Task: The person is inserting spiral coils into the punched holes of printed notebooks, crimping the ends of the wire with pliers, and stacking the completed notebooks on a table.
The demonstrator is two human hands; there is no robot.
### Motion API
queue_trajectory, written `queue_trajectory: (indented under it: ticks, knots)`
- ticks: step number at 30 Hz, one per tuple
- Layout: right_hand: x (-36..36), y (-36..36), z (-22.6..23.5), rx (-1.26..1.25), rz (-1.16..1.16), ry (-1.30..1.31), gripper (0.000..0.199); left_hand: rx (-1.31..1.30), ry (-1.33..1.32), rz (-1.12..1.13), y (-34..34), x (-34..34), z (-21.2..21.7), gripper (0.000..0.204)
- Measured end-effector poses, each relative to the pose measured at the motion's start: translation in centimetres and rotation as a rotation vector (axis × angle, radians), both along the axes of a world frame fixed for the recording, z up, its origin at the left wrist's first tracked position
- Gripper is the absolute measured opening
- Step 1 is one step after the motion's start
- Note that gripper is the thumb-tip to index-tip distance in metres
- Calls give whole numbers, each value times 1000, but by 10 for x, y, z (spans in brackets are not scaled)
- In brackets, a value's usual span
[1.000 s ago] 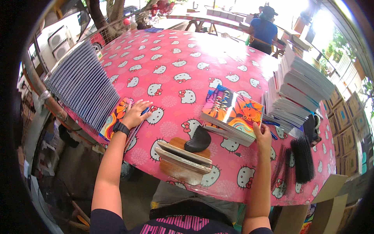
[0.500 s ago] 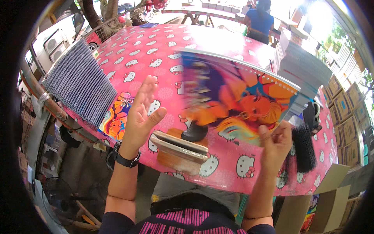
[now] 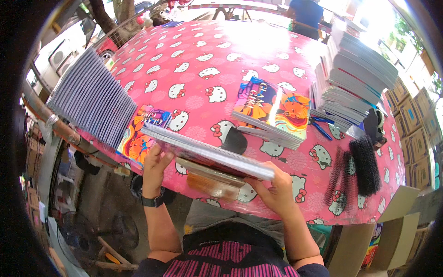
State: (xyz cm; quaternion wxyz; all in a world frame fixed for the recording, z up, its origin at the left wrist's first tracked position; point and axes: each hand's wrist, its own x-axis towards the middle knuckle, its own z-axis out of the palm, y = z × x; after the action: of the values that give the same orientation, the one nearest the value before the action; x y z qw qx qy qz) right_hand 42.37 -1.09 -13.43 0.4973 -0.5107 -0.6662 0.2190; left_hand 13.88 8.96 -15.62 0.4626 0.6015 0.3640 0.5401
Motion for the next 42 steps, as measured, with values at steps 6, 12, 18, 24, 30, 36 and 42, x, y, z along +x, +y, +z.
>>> queue_trajectory:
  ticks: [6,12,18,24,30,36,42]
  knots:
    - [-29,2,8,159,38,632,49,85,-369,-52,-4,23,5,66]
    - [-45,0,13,-48,-143,614,18,-47,-263,102,-12,50,11,29]
    - [-39,-8,21,9,-110,623,21,-98,-344,56,-11,53,17,16]
    - [140,-18,-8,-39,-952,-262,26,-14,-399,68,-13,63,19,23]
    - [211,-17,-57,-405,-1178,-858,28,153,-446,208,-6,80,-3,27]
    - [229,-6,-65,-469,-1129,-784,20,85,-408,224,12,84,2,28]
    - [252,-36,-52,-505,-948,-688,24,49,-362,189,13,83,7,36]
